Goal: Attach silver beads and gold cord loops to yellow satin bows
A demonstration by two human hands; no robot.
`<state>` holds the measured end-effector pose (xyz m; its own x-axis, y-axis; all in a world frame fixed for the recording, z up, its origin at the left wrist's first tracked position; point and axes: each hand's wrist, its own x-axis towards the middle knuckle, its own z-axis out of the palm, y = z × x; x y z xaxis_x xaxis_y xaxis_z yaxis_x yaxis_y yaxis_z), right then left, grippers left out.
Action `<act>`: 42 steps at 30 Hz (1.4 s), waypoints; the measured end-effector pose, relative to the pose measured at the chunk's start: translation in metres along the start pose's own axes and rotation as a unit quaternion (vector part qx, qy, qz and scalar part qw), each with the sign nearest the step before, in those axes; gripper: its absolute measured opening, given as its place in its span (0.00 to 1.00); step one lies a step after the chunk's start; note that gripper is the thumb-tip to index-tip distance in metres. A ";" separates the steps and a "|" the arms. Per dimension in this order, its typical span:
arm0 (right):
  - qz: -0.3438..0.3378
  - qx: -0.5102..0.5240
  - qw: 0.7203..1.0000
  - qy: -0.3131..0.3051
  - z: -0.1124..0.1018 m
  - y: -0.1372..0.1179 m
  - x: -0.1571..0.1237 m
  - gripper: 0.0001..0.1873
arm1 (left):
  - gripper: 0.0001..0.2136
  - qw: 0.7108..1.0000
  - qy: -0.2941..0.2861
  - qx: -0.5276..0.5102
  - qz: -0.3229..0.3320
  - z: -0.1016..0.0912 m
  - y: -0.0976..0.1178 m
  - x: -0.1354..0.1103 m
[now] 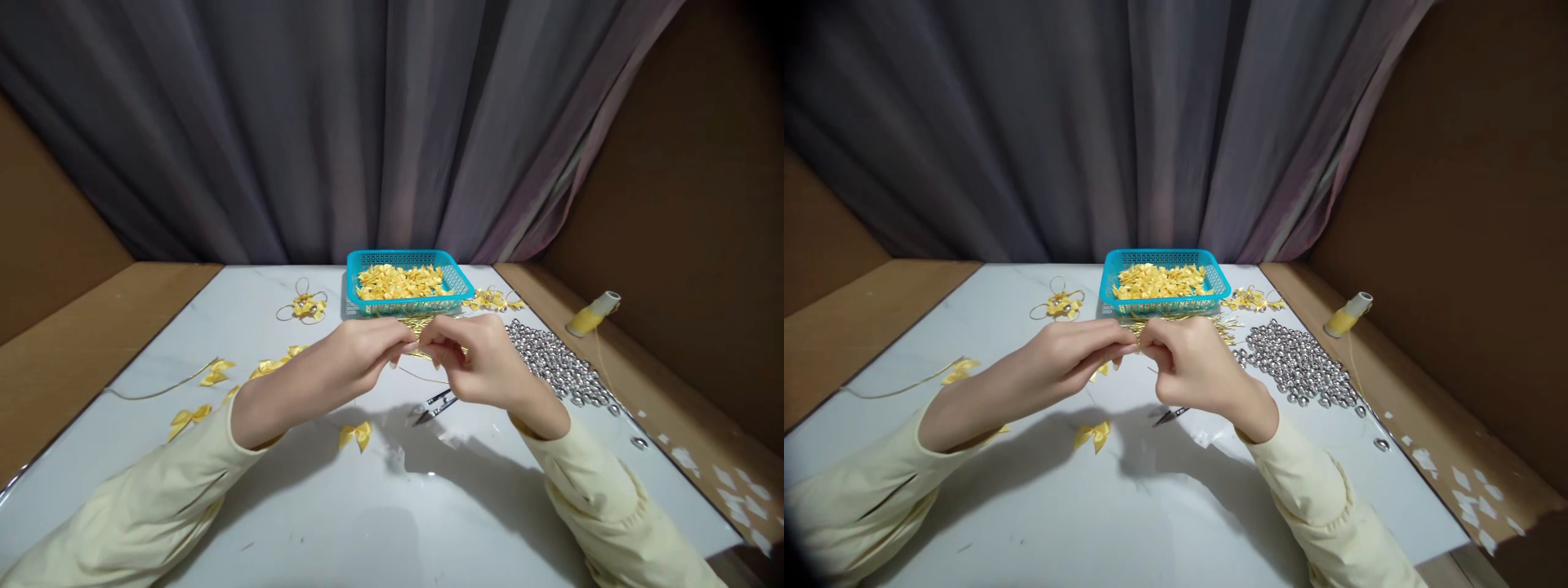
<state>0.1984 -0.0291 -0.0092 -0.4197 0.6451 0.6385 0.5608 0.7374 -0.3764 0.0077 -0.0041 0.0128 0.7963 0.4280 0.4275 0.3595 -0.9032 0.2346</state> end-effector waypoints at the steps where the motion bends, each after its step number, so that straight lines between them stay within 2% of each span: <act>1: 0.001 0.001 1.000 -0.001 0.000 0.000 0.001 0.10 | 0.09 1.000 -0.002 0.002 0.005 0.000 0.000 0.000; 6: 0.006 -0.007 1.000 -0.007 -0.004 -0.001 0.003 0.09 | 0.09 1.000 -0.007 -0.018 -0.016 -0.003 0.002 0.001; 13: 0.002 -0.012 1.000 0.007 -0.012 -0.003 0.002 0.08 | 0.11 0.987 -0.011 -0.111 -0.117 -0.007 0.007 0.007; 16: -0.013 -0.021 0.999 0.022 -0.012 -0.003 0.001 0.08 | 0.12 0.966 -0.026 -0.191 -0.171 -0.008 0.010 0.009; 22: -0.036 -0.049 0.996 0.061 -0.012 -0.006 0.001 0.09 | 0.11 0.897 -0.064 -0.351 -0.260 -0.010 0.010 0.009; 25: -0.036 -0.059 0.995 0.067 -0.011 -0.007 0.001 0.09 | 0.10 0.875 -0.076 -0.392 -0.274 -0.009 0.008 0.009; 29: -0.024 -0.065 0.996 0.057 -0.007 -0.005 0.000 0.09 | 0.08 0.861 -0.083 -0.421 -0.273 -0.007 0.005 0.008; 36: 0.021 -0.026 0.999 0.032 -0.008 -0.005 0.001 0.08 | 0.09 0.874 -0.082 -0.396 -0.269 -0.007 0.003 0.008; 39: 0.092 0.037 0.995 0.004 -0.011 -0.008 0.005 0.07 | 0.11 0.901 -0.058 -0.342 -0.261 -0.007 0.004 0.008; 42: 0.170 0.112 0.979 -0.027 -0.014 -0.009 0.008 0.08 | 0.12 0.937 -0.020 -0.260 -0.233 -0.006 0.007 0.008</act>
<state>0.1994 -0.0335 0.0085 -0.2774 0.8658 0.4164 0.5063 0.5001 -0.7025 0.0132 -0.0065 0.0233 0.6330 0.7609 0.1426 0.3950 -0.4759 0.7858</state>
